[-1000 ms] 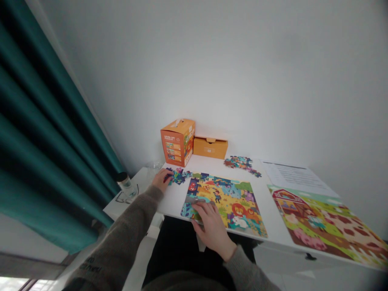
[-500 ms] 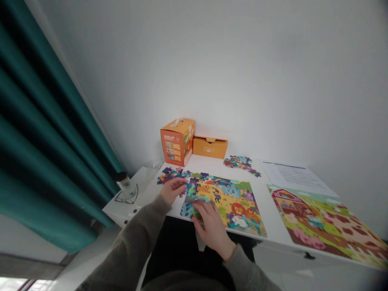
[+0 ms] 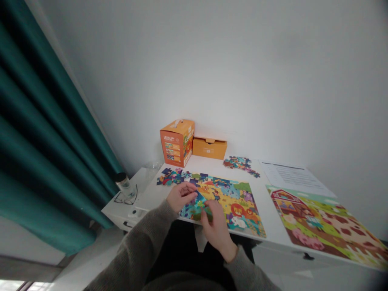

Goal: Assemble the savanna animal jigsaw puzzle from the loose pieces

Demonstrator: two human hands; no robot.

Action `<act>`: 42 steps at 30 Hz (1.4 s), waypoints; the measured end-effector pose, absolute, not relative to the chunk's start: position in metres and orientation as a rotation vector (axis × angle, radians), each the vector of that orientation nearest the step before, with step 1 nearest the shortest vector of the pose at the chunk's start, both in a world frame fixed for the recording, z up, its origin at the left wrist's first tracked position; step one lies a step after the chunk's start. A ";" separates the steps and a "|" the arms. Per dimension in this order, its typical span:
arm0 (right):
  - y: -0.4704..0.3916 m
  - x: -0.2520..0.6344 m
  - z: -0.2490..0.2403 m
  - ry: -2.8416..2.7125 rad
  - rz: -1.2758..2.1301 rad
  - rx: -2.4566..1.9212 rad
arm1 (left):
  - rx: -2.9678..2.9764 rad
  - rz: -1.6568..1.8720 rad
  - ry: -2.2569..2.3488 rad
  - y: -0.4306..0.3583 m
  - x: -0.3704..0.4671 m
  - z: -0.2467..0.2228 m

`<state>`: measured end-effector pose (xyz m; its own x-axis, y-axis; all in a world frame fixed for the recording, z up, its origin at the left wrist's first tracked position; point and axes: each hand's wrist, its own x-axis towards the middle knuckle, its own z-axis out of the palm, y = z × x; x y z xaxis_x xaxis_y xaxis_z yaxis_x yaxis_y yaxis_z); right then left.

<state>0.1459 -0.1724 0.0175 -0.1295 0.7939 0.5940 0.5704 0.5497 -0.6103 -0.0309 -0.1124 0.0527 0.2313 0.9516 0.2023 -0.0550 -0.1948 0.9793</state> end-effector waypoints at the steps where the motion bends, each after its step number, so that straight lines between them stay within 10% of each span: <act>1: -0.173 0.146 0.020 -1.782 0.335 -1.112 | 1.446 1.178 0.895 -0.114 -0.030 0.053; 17: -0.166 0.142 0.027 -1.364 1.130 -1.022 | 1.585 1.150 0.907 -0.121 -0.034 0.062; 42: -0.153 0.158 0.035 -1.566 0.754 -1.044 | 1.508 1.044 0.707 -0.128 -0.028 0.047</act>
<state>0.1577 -0.1527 0.0350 -0.0586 0.9070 0.4171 0.2393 0.4184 -0.8762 -0.0279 -0.1277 0.0473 0.4305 0.8723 0.2319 -0.1078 -0.2054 0.9727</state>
